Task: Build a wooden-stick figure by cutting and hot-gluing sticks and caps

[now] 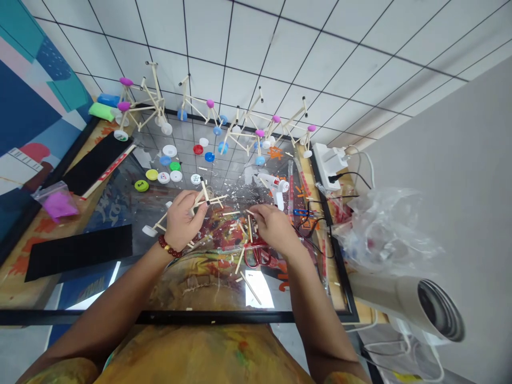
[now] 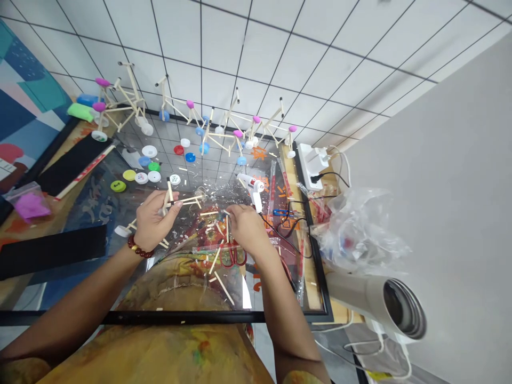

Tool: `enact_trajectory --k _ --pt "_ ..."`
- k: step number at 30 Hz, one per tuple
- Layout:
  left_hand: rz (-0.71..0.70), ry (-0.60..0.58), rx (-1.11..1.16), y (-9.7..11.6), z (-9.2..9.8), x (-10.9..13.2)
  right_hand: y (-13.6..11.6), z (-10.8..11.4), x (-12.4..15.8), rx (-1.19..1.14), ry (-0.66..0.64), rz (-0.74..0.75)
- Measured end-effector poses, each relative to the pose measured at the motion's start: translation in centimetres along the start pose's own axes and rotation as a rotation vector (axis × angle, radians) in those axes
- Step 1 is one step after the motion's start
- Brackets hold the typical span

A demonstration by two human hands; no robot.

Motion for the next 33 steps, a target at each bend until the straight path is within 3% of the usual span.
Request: enact_trajectory --k 2,6,7,10,12,16,21,24,27,29,31,33 --pt "-0.001 0.005 -0.001 0.0 0.0 0.0 0.2 1.1 0.8 -0.053 0.004 -0.004" --pt "0.013 -0.008 -0.010 -0.1 0.0 0.0 0.5 2.5 2.9 -0.152 -0.283 0.059" --pt "0.013 -0.011 -0.012 -0.2 0.0 0.0 0.6 2.8 3.2 -0.117 -0.291 0.050" --pt "0.016 -0.022 -0.006 -0.3 -0.1 0.1 0.8 3.3 3.0 0.032 -0.066 -0.004" --pt "0.023 -0.026 -0.002 -0.3 -0.1 0.2 0.0 2.8 2.2 0.073 0.027 0.066" --pt "0.025 -0.026 -0.001 -0.3 -0.2 0.2 -2.5 -0.1 0.1 0.266 -0.110 0.357" --pt "0.011 -0.019 0.013 -0.2 -0.2 0.2 -4.0 -1.6 -0.9 0.429 -0.199 0.502" --pt "0.013 -0.025 0.010 -0.2 -0.2 0.2 -3.4 -0.5 -1.0 0.125 -0.078 0.424" --pt "0.029 -0.032 0.006 -0.2 -0.2 0.2 -1.8 1.0 -1.2 -0.508 0.171 0.225" --pt "0.037 -0.031 0.003 -0.2 -0.2 0.3 -0.9 1.4 -1.5 -0.856 0.270 0.120" --pt "0.038 -0.025 0.004 -0.2 -0.2 0.3 -0.6 1.5 -1.7 -0.963 0.238 0.086" --pt "0.036 -0.021 0.009 -0.2 -0.2 0.2 -0.7 1.8 -1.7 -0.878 0.197 0.099"
Point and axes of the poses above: each hand's wrist, its own x-axis away from the middle knuckle, its own z-axis out of the back of the hand, y = z × x, the point moved 3 cm from there along -x, towards the middle knuckle, and after that the axes turned 3 degrees about -y, right-handed, at the moved point
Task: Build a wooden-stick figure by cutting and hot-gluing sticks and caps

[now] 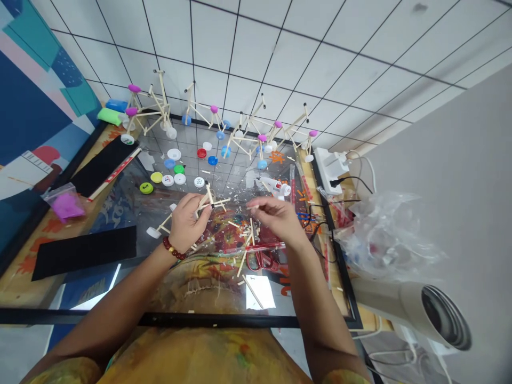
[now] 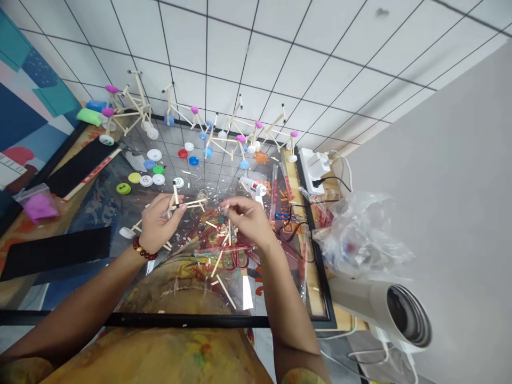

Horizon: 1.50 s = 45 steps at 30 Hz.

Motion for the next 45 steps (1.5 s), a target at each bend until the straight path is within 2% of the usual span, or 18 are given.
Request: enact_trajectory --k 2,4,6,9,14,20,45 --pt "-0.004 0.000 0.006 0.1 0.0 -0.1 -0.5 0.2 0.1 0.032 0.020 0.035" --pt "-0.008 0.002 0.005 0.1 0.1 -0.1 -0.4 0.1 -0.1 -0.060 0.050 0.011" --pt "-0.017 0.006 0.005 0.1 0.1 -0.1 0.7 -0.6 -0.5 -0.141 0.019 -0.079" --pt "-0.030 0.007 0.011 0.1 0.0 0.0 3.0 -2.1 -1.4 -0.086 0.019 -0.148" --pt "-0.023 0.002 -0.004 0.1 0.0 -0.1 5.4 -4.0 -2.6 0.069 -0.004 -0.052" --pt "-0.030 0.015 -0.003 0.1 0.1 -0.2 6.7 -4.8 -3.4 -0.136 0.046 -0.061" --pt "-0.033 0.012 -0.005 0.0 0.0 0.0 8.0 -6.1 -3.3 -0.128 0.017 -0.117"
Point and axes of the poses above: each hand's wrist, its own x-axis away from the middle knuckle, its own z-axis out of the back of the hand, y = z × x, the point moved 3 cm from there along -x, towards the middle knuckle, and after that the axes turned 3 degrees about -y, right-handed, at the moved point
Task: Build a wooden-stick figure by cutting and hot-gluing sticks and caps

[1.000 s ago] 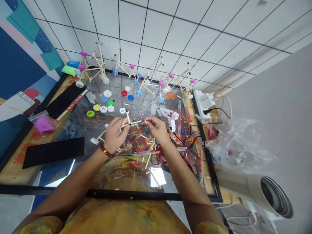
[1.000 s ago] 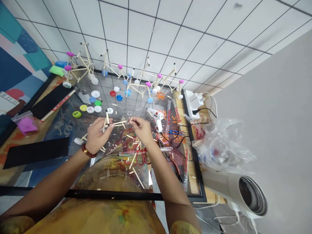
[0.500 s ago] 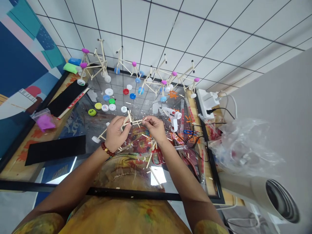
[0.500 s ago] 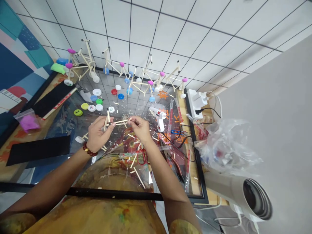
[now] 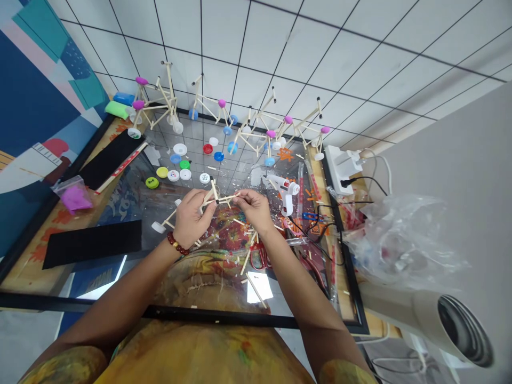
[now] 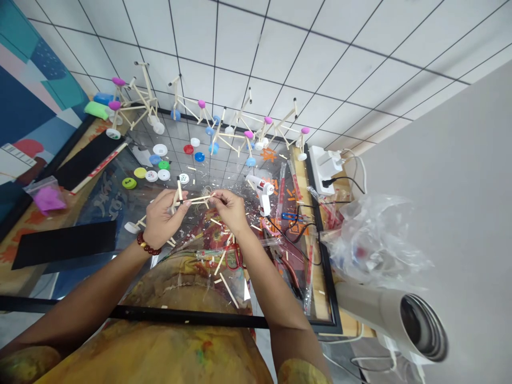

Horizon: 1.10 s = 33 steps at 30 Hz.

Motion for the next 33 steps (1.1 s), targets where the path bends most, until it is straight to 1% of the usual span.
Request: enact_trajectory --k 10,23,33 --pt "0.000 -0.002 -0.010 0.11 0.05 -0.06 0.24 0.11 0.13 0.093 -0.009 0.051" --pt "0.025 -0.014 -0.003 -0.03 -0.05 -0.01 -0.04 0.01 -0.01 0.099 -0.007 0.013" --pt "0.033 -0.022 -0.002 -0.01 -0.03 -0.02 -0.18 0.01 0.05 0.115 -0.010 0.034"
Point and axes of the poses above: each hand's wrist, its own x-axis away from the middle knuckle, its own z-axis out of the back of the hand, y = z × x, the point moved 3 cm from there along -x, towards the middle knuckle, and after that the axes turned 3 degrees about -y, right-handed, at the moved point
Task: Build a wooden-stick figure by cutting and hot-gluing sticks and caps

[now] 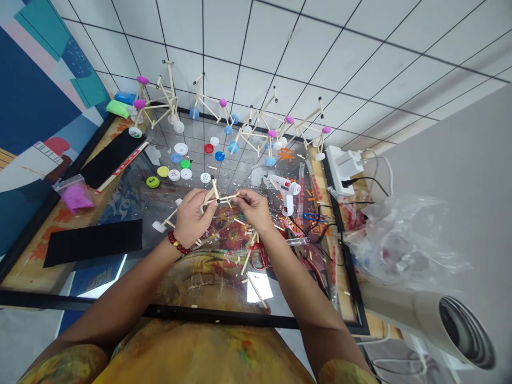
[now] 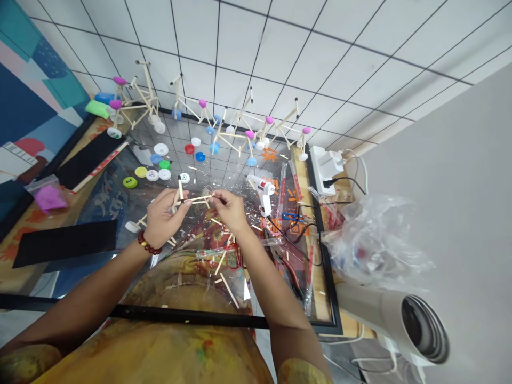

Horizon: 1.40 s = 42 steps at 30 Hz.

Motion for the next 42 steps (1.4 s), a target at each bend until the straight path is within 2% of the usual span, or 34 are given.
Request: enact_trajectory --k 24,37,42 --pt "0.022 -0.001 -0.010 0.3 0.0 0.0 -0.3 0.0 0.1 0.033 -0.016 0.028" --pt "0.025 0.001 -0.017 0.1 0.1 0.0 1.2 -0.2 0.0 -0.016 0.011 0.032" --pt "0.024 0.001 -0.030 0.1 0.2 -0.1 0.8 -0.2 0.0 -0.037 0.008 0.054"
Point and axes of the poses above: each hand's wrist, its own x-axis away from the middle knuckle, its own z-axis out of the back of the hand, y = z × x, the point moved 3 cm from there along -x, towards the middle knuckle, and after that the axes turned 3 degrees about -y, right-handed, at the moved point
